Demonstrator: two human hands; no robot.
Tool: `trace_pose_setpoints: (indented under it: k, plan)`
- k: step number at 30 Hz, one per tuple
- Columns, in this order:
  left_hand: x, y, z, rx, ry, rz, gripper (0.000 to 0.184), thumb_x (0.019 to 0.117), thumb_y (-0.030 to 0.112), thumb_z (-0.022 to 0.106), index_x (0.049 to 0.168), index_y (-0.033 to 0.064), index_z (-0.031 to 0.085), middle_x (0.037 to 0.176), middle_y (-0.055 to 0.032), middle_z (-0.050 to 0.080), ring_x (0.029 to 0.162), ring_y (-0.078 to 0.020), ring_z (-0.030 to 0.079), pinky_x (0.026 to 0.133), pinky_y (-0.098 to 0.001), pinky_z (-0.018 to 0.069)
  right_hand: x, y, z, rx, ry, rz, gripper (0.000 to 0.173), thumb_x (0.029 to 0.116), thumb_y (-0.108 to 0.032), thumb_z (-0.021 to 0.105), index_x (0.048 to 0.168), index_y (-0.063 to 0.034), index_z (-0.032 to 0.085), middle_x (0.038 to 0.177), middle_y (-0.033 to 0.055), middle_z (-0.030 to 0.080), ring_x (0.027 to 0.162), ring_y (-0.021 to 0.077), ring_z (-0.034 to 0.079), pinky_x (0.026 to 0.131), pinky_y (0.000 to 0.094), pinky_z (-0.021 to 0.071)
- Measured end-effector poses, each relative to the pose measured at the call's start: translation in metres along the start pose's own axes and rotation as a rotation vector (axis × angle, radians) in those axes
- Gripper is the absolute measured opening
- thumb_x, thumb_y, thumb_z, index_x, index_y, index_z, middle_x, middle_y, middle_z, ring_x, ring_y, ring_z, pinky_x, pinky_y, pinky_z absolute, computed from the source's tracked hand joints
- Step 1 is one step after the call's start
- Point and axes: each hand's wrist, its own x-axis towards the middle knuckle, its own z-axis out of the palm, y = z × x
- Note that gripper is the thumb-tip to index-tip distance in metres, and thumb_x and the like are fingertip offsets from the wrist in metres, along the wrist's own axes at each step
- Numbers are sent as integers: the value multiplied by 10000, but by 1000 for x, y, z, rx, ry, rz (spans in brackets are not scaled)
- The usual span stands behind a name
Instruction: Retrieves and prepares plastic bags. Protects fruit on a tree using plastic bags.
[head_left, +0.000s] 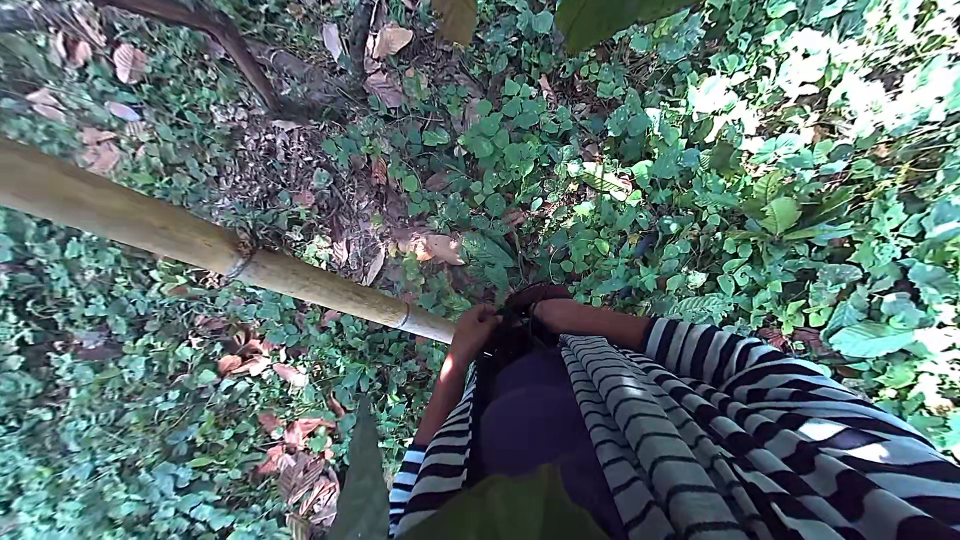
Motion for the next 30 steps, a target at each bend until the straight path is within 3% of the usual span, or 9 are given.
trace_pose_setpoints:
  k: [5,10,14,17,19,21,25,30]
  plan:
    - [-4,7,-1,-12,43,32,122,980,69,650,1068,-15,660,793,-59,646,699,-110,594,721,-327,518,-11,-13,-11,-14,-20,-60,267,1053,-93,509,1191,90,645,1199,288,653,1165,443,625,996,593,474]
    - [-3,5,0,23,54,51,117,969,76,666,1055,-2,664,775,-52,637,680,-115,588,698,-331,514,-23,-9,-15,-29,58,-158,236,1039,-67,521,1140,89,668,1110,283,677,1095,445,649,961,579,488]
    - [-3,6,2,53,37,47,119,951,67,688,1043,-4,662,770,-51,634,672,-112,588,692,-321,517,-24,-12,-15,-105,78,-72,261,1073,-81,468,1202,74,633,1163,284,662,1130,449,644,978,571,498]
    - [0,-1,8,53,7,30,136,947,88,695,1044,-2,663,788,-48,640,693,-107,594,708,-313,516,-17,-4,0,-181,181,-90,217,1017,5,497,1161,85,638,1108,283,668,1054,457,662,897,580,530]
    - [2,-8,9,77,-18,29,184,947,131,674,1078,2,666,824,-31,653,724,-93,607,734,-302,522,-16,-5,0,-183,121,-40,295,1023,33,433,1299,79,529,1152,326,634,1082,512,639,896,627,513]
    - [0,-4,8,102,-17,41,217,951,135,660,1101,-22,665,863,-72,659,757,-135,615,762,-347,526,-16,-10,-3,-151,76,-11,332,1024,41,424,1348,67,491,1172,358,620,1101,554,619,902,672,493]
    - [-5,6,3,106,-9,33,227,955,120,663,1115,-41,668,901,-125,676,799,-194,637,803,-407,533,-14,-14,-3,-122,-1,-18,249,1008,20,514,1206,113,633,1219,340,635,1162,525,606,956,670,479]
    - [0,2,3,122,-22,17,249,956,143,667,1124,-40,670,922,-153,678,844,-247,643,834,-460,523,-7,-13,4,-104,-121,-29,277,1032,-33,532,1210,167,603,1272,373,598,1248,525,558,1042,648,433]
